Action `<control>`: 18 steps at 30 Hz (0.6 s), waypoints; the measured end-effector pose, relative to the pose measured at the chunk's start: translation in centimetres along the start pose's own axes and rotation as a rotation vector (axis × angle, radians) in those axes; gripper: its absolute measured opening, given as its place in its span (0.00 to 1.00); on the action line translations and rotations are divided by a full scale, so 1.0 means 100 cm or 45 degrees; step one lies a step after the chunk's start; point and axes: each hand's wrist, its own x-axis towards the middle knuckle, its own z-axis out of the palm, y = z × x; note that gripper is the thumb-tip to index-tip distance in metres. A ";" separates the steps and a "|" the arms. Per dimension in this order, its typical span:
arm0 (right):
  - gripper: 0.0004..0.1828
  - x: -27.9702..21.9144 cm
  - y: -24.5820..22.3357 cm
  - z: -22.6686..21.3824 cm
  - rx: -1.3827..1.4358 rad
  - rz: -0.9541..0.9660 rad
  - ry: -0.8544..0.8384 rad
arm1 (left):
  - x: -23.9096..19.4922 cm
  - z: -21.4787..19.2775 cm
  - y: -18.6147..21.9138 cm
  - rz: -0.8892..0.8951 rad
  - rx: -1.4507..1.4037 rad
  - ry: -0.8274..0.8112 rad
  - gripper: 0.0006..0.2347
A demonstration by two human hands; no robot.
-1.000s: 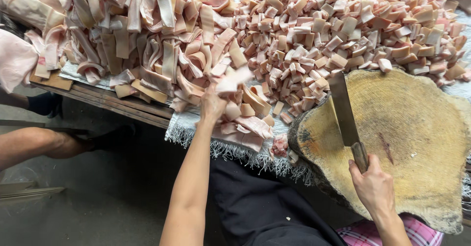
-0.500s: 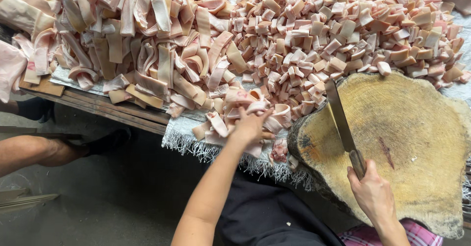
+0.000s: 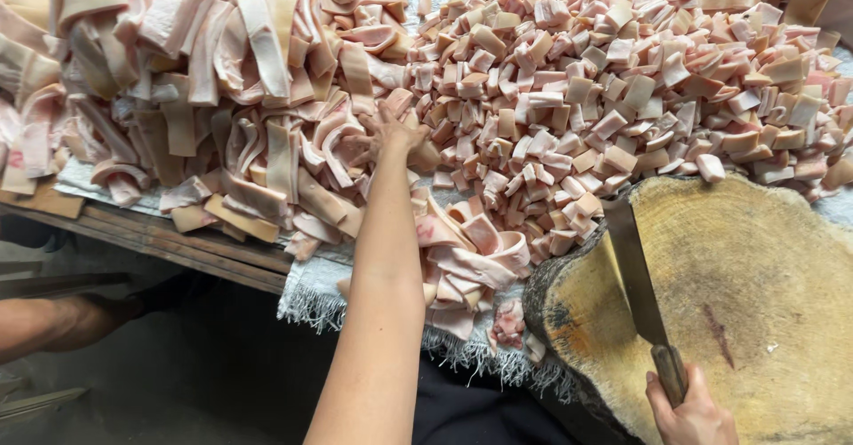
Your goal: The person uses a large cleaver to chop strips of pale meat into small cubes on a wooden cutting board. They repeatedly pick up strips from a pile on the left, cut them into pieces, and push the finished cubes onto a growing pile on the right.
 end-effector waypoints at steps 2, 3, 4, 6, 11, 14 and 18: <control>0.25 0.005 0.007 0.002 -0.003 0.010 -0.019 | 0.019 -0.008 -0.006 0.006 0.043 -0.092 0.53; 0.25 0.007 0.011 0.002 0.017 0.009 -0.046 | 0.026 -0.012 -0.011 0.028 0.061 -0.121 0.54; 0.25 0.008 0.013 0.001 0.034 0.004 -0.080 | 0.030 -0.018 -0.021 0.041 0.081 -0.150 0.55; 0.26 0.011 0.013 0.000 -0.030 0.010 -0.122 | 0.027 -0.017 -0.028 0.038 0.154 -0.166 0.55; 0.26 0.000 -0.004 -0.009 -0.045 -0.023 -0.091 | 0.006 0.001 -0.035 0.088 0.259 -0.018 0.50; 0.26 -0.003 -0.023 -0.025 -0.022 -0.008 -0.197 | -0.006 0.027 -0.049 0.099 0.295 0.203 0.27; 0.27 -0.016 -0.051 -0.054 0.035 -0.045 -0.166 | -0.006 0.041 -0.080 0.300 0.138 0.407 0.15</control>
